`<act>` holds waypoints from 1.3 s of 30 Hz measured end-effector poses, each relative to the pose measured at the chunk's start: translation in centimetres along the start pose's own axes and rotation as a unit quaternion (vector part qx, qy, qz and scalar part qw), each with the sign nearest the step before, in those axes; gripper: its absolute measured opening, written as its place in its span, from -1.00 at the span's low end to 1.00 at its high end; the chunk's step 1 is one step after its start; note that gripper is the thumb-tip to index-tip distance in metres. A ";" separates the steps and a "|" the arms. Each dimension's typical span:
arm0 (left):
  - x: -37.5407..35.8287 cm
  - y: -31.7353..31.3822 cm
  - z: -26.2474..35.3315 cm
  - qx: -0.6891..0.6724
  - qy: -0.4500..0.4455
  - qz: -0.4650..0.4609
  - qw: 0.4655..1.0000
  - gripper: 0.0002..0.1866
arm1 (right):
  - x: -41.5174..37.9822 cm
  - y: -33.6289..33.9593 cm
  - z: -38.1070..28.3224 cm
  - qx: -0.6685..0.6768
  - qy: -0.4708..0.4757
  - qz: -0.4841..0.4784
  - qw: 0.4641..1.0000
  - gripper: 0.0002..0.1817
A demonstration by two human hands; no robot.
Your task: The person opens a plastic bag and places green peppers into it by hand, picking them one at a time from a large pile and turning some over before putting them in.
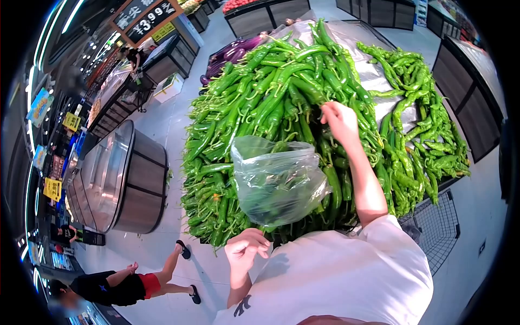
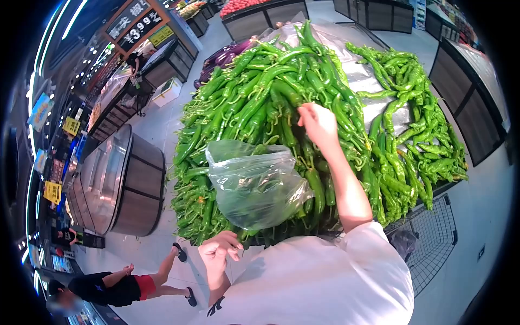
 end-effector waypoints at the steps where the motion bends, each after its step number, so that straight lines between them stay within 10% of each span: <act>1: -0.1 0.3 -0.1 -0.003 0.004 0.006 1.000 -0.47 | -0.7 0.9 -1.3 0.061 -0.019 0.003 0.998 -0.78; 5: -0.1 0.9 0.0 -0.057 0.048 0.036 0.997 -0.14 | -6.7 2.0 -9.3 0.237 0.100 0.026 0.966 -0.76; 10: 1.7 1.7 1.4 -0.079 0.062 0.057 0.993 -0.04 | -14.0 1.4 -15.7 0.150 0.381 -0.207 0.888 -0.91; 13: 1.5 2.8 2.0 -0.026 0.071 0.086 0.993 -0.10 | -16.4 -1.7 -16.2 0.109 0.377 -0.329 0.859 -0.86; 17: 0.7 2.8 3.0 -0.215 0.003 0.129 0.968 -0.15 | -15.4 -1.1 -12.5 0.101 0.327 -0.257 0.904 -0.78; 26: -1.4 5.4 -1.6 -0.107 0.063 0.226 0.966 -0.50 | -15.0 -1.1 -11.6 0.022 0.348 -0.222 0.911 -0.73; 39: -2.2 5.6 -3.4 -0.225 0.121 0.223 0.941 -0.48 | -14.1 -1.8 -7.6 0.176 0.214 -0.241 0.930 -0.83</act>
Point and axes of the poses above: each hand's wrist, its own x-axis towards the middle knuckle, its own y-axis out of the back of the hand, z = x × y, the point moved 7 cm from there along x, towards the middle knuckle, and after that the axes turned 5 degrees about -z, right-handed, at the moved point
